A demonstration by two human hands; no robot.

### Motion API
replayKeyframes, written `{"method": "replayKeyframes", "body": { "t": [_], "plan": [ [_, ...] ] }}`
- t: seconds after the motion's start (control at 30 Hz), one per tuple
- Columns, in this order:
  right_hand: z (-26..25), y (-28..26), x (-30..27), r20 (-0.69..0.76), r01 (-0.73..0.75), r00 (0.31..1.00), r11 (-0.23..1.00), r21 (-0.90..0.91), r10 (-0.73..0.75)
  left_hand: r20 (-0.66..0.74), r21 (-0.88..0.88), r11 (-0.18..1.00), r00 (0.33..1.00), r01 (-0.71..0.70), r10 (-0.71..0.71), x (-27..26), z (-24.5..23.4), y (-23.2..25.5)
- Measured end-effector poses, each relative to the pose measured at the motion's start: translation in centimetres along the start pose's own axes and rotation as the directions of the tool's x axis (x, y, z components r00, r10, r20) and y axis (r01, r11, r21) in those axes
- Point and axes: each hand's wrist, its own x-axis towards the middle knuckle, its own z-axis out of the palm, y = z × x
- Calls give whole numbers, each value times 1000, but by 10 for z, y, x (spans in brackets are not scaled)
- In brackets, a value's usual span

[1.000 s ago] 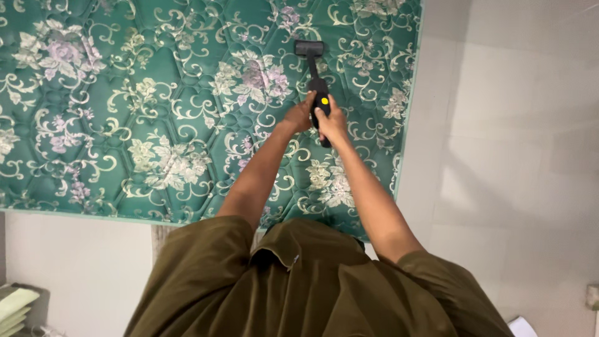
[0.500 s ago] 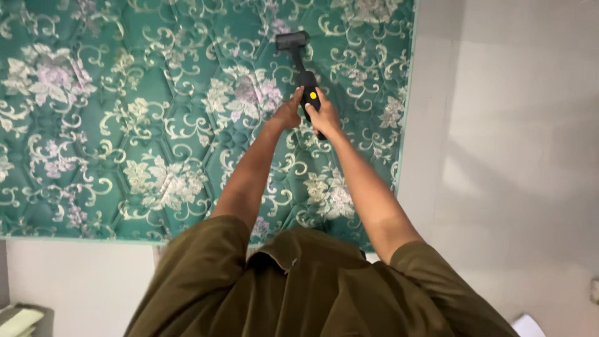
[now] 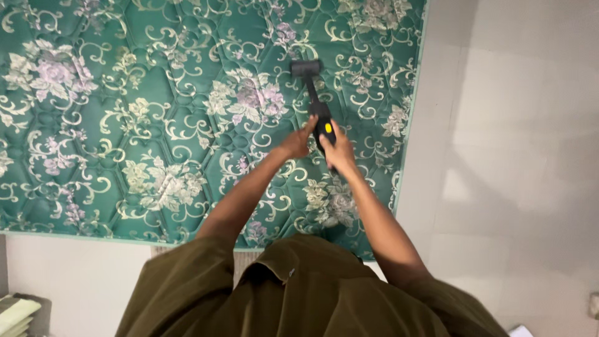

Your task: The person uses a handheld vacuum cleaner to clean a green floral-patterned mattress. They move the vacuum head back and forth across the mattress surface, covering different sections systematically.

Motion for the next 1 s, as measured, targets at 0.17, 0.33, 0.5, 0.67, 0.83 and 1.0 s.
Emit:
{"method": "replayKeyframes", "body": {
  "t": [0.17,0.33,0.5,0.67,0.83,1.0],
  "plan": [
    [15,-45,100,11,-27,1000,992,123,26,-216,156,988,976,-7,41,76,-75,-10],
    [14,-23,80,-145,481,837,837,-261,-527,-136,166,985,991,39,-16,51,-64,4],
    [-7,7,-81,-25,-46,999,987,-155,43,-17,-26,998,998,-59,59,-74,41,43],
    [0,37,-145,-99,132,982,961,-242,-160,-103,-140,981,987,-133,119,-126,102,58],
    [14,16,-25,-182,112,974,987,-115,-132,-137,-53,996,988,-77,69,-16,22,37],
    [3,-6,-5,-115,-205,971,978,35,208,-34,129,988,996,87,-83,9,2,41]
  ]
}}
